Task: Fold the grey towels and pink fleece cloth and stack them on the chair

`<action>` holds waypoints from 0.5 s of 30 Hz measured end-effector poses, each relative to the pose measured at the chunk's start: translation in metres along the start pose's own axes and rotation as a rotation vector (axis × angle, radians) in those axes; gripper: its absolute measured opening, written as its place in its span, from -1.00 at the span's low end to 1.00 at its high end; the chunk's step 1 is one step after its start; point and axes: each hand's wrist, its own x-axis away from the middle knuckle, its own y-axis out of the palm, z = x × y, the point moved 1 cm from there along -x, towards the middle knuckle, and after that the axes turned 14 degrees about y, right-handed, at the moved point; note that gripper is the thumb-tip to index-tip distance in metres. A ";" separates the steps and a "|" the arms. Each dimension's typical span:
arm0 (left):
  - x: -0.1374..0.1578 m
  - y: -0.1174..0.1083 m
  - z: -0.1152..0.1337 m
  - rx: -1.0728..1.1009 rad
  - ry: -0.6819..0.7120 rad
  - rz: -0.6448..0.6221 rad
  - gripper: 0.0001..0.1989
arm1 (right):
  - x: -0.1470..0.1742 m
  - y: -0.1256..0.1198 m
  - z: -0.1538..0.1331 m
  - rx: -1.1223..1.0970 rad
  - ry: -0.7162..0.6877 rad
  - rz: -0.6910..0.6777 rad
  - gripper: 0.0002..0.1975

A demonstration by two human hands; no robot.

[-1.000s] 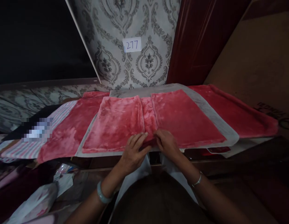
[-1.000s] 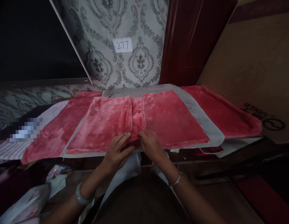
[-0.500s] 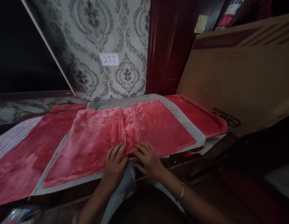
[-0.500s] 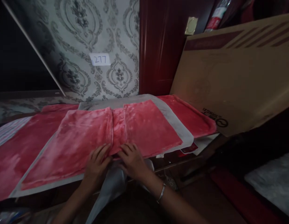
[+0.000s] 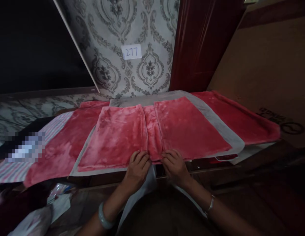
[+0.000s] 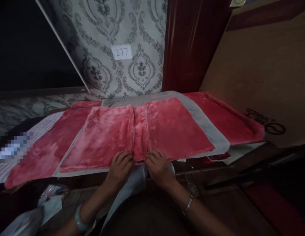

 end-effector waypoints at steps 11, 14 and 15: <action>-0.003 0.007 -0.001 0.000 -0.020 0.045 -0.77 | -0.003 -0.004 -0.004 -0.036 -0.006 0.007 -0.83; -0.005 -0.001 0.001 0.053 -0.015 -0.007 -0.80 | -0.013 -0.015 -0.006 -0.111 -0.002 -0.029 -0.86; -0.006 -0.006 0.002 0.070 -0.017 -0.015 -0.81 | -0.020 -0.020 -0.006 -0.141 0.009 -0.049 -0.87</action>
